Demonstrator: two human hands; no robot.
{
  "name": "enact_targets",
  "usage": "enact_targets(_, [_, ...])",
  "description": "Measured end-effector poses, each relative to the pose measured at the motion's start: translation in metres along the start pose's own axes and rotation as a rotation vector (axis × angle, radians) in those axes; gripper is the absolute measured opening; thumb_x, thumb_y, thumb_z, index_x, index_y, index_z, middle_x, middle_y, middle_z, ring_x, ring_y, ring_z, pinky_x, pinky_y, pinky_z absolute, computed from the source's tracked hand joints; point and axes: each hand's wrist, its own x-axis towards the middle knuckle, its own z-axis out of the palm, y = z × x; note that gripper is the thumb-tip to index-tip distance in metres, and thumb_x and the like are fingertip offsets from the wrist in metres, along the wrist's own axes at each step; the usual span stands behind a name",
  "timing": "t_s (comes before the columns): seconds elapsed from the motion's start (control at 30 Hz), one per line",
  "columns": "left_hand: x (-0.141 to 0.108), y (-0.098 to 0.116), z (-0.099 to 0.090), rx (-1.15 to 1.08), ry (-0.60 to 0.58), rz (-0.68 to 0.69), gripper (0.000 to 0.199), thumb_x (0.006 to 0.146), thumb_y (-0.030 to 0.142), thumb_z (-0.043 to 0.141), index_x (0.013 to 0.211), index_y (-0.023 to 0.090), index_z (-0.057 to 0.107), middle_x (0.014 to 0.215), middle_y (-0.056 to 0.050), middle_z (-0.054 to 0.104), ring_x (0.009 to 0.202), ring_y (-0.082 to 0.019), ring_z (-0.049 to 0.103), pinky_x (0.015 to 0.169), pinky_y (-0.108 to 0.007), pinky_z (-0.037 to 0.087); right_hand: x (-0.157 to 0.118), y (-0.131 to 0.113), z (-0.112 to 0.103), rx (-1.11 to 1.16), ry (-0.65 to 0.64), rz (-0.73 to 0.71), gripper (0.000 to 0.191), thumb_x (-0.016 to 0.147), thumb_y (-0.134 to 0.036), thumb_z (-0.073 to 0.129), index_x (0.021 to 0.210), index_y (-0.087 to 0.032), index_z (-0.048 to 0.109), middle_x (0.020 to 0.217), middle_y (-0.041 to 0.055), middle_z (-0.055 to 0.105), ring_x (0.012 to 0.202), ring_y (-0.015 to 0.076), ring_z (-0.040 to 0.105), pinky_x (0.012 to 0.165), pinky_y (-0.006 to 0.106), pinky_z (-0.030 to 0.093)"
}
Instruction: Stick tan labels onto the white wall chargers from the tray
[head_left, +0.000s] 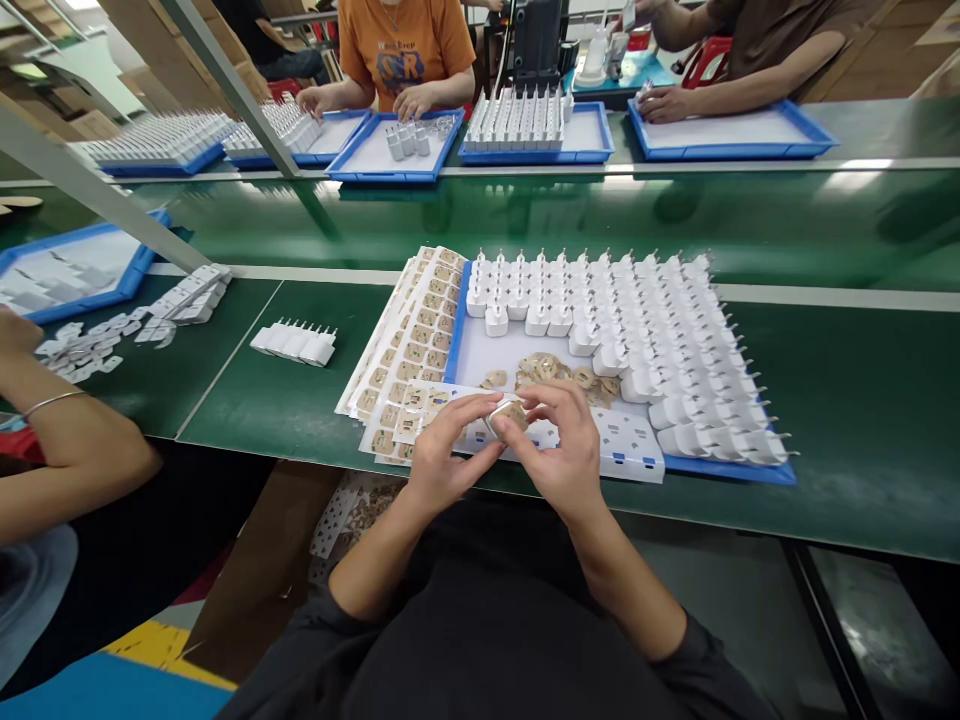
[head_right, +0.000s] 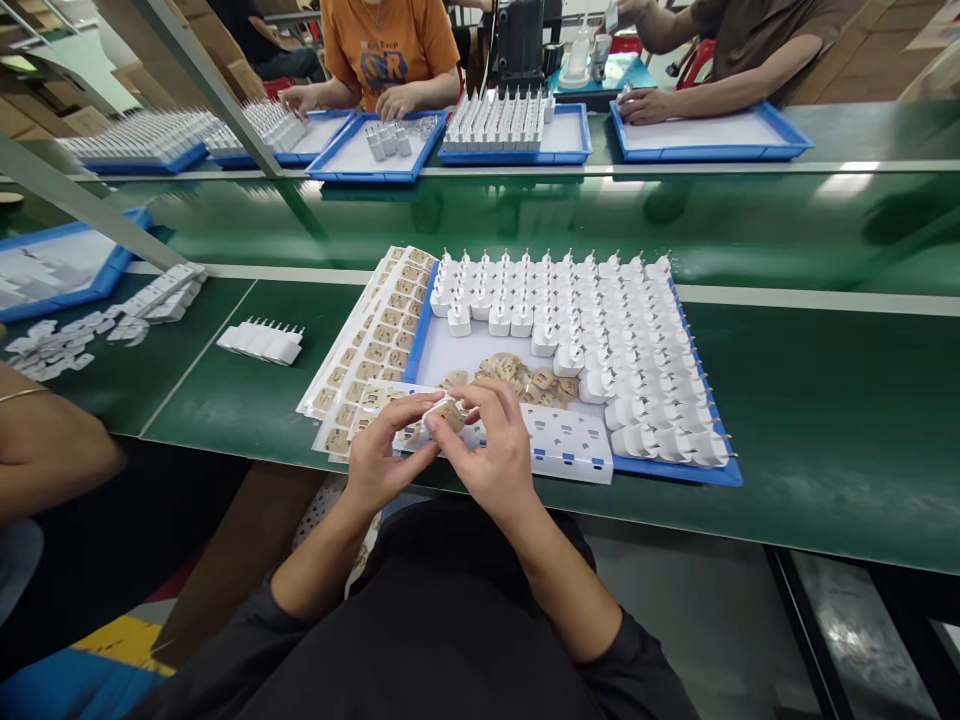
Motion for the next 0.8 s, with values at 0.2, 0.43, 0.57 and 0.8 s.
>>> enact_targets(0.2, [-0.008, -0.004, 0.003, -0.149, 0.108, -0.114, 0.041, 0.088, 0.015, 0.073, 0.127, 0.023, 0.06, 0.13, -0.011, 0.07, 0.126, -0.025, 0.067, 0.099, -0.037, 0.061, 0.001, 0.004, -0.008, 0.364, -0.31, 0.211, 0.034, 0.089, -0.026, 0.071, 0.121, -0.032, 0.069, 0.125, 0.007, 0.061, 0.115, 0.0214, 0.062, 0.083, 0.032, 0.061])
enact_targets(0.43, [-0.007, -0.006, 0.004, -0.042, 0.115, 0.027, 0.042, 0.087, 0.013, 0.073, 0.124, 0.024, 0.059, 0.128, -0.013, 0.071, 0.124, -0.027, 0.067, 0.102, -0.049, 0.058, 0.0, 0.005, 0.002, 0.476, -0.143, 0.316, 0.018, 0.089, -0.024, 0.063, 0.101, -0.029, 0.075, 0.107, 0.005, 0.066, 0.107, 0.0209, 0.063, 0.082, 0.032, 0.058])
enact_targets(0.57, [-0.004, -0.004, 0.005, 0.098, 0.11, 0.122, 0.042, 0.087, 0.013, 0.073, 0.125, 0.025, 0.058, 0.127, -0.012, 0.072, 0.121, -0.025, 0.068, 0.101, -0.049, 0.059, 0.0, 0.003, 0.011, 0.486, -0.059, 0.339, 0.009, 0.086, -0.027, 0.064, 0.091, -0.027, 0.072, 0.098, 0.0043, 0.064, 0.099, 0.0201, 0.062, 0.079, 0.031, 0.055])
enact_targets(0.8, [0.002, 0.001, 0.007, 0.232, 0.153, 0.255, 0.044, 0.084, 0.01, 0.076, 0.122, 0.025, 0.058, 0.123, -0.01, 0.074, 0.115, -0.024, 0.07, 0.095, -0.045, 0.061, -0.002, 0.004, 0.018, 0.6, -0.025, 0.339, 0.003, 0.086, -0.024, 0.067, 0.087, -0.027, 0.067, 0.094, 0.0016, 0.058, 0.093, 0.0171, 0.059, 0.077, 0.029, 0.052])
